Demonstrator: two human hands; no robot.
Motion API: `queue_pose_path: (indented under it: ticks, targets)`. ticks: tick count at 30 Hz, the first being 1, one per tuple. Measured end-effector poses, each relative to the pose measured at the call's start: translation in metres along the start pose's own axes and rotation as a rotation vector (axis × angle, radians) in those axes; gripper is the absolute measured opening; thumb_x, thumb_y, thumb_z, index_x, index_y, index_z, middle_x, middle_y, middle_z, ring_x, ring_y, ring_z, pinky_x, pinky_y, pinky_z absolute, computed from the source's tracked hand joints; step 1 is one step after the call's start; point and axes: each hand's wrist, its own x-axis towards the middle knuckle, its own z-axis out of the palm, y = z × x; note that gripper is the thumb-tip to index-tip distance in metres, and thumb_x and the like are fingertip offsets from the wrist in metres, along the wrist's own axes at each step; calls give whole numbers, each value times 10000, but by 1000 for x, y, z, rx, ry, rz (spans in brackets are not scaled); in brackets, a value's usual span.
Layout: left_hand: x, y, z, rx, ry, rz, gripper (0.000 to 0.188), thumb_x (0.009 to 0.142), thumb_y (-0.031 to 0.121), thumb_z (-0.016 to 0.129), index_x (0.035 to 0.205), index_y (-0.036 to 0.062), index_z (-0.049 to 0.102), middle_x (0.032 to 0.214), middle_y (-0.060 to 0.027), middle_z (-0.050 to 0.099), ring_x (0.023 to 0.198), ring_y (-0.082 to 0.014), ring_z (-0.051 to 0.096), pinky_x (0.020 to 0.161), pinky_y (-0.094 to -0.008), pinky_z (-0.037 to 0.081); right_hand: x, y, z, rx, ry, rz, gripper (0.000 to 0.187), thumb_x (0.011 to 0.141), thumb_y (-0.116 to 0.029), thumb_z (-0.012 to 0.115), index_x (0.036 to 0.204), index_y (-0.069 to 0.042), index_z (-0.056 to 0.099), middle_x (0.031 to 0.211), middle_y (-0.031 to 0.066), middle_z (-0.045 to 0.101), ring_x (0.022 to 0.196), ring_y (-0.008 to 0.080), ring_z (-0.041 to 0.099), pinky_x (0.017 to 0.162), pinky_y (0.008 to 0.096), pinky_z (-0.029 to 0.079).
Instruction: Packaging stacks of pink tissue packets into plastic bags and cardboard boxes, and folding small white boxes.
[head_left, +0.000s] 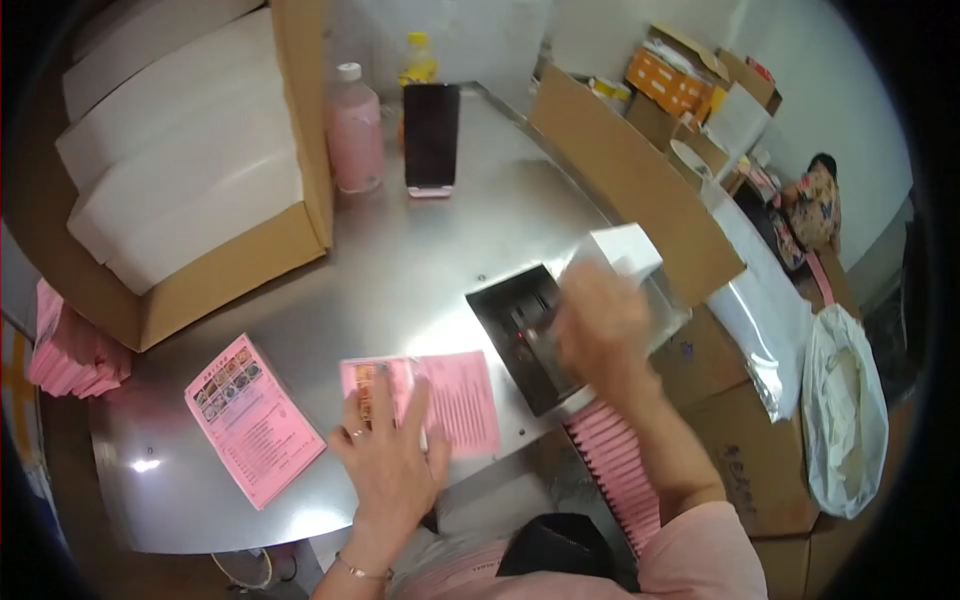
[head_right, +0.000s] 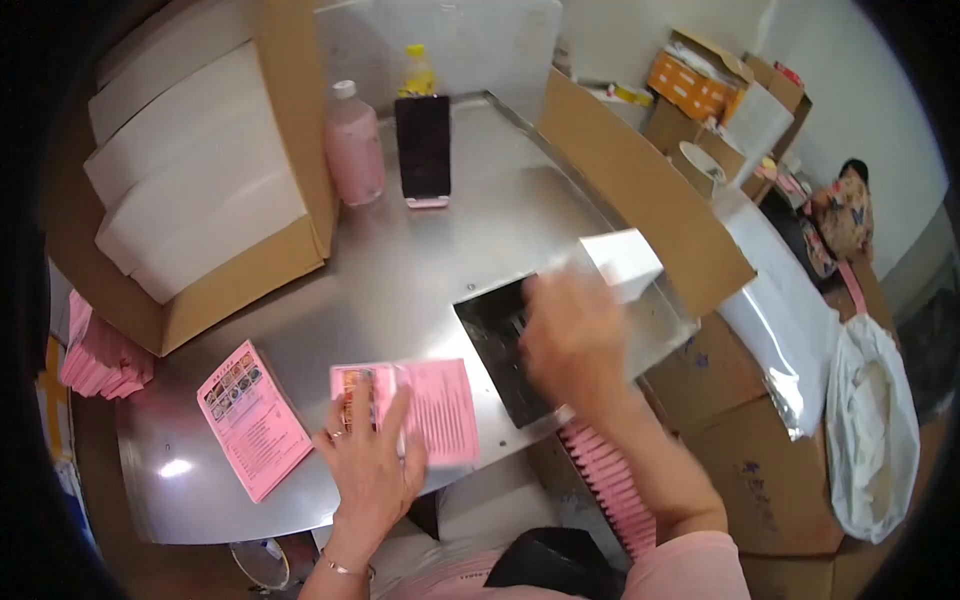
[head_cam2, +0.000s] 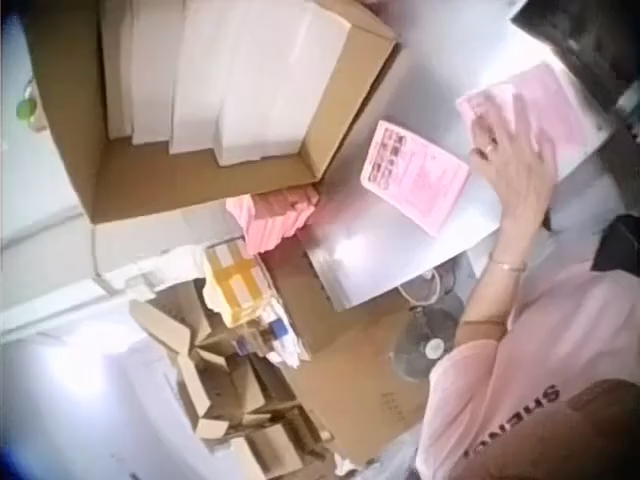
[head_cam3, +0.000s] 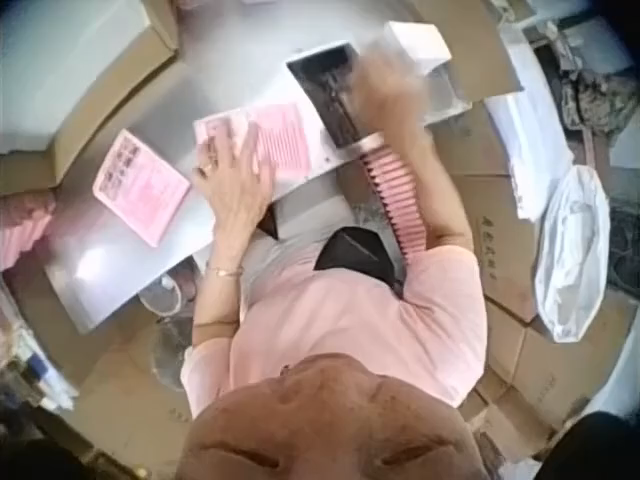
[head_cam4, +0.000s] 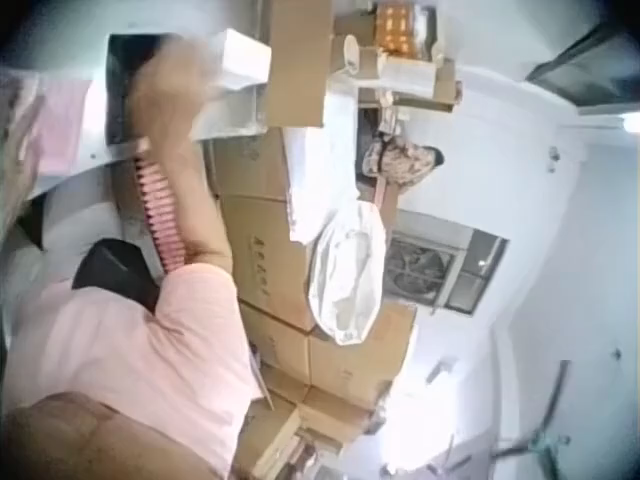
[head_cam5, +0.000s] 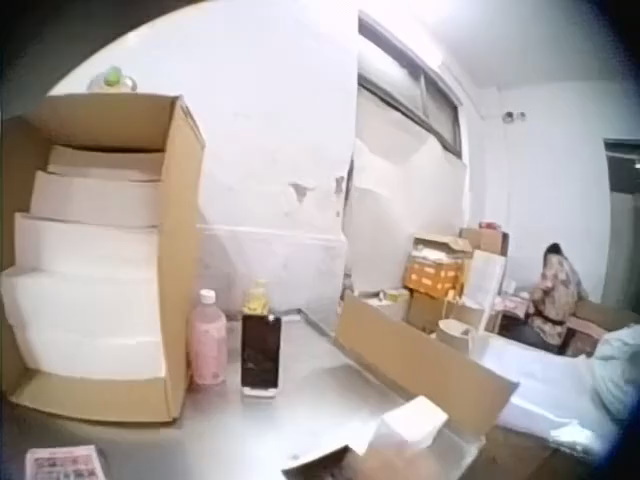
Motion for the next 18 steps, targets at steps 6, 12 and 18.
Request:
queue_pose_path:
  ticks: [6,12,18]
  targets:
    - [43,-91,-32,347,270,97,489,786,400,688,1159,87,640,1355,-195,479,1173,-402,425,891,-488,302,25,-5,86,156,183,428,174,874,-158,651,916,-1,712,839,149,597,874,323,562,769,449,452]
    - [45,-88,-53,301,181,177,586,743,545,731,1065,65,638,1149,-157,544,949,-345,470,786,-466,332,29,-3,87,307,149,547,166,874,-123,630,910,10,721,851,167,590,881,317,558,780,427,459]
    - [47,-99,-35,191,176,310,429,784,346,712,1059,29,622,1070,-168,552,879,-321,509,715,-424,393,23,-10,92,172,309,494,294,873,-51,563,1150,-9,653,1029,178,635,1025,368,583,889,447,467]
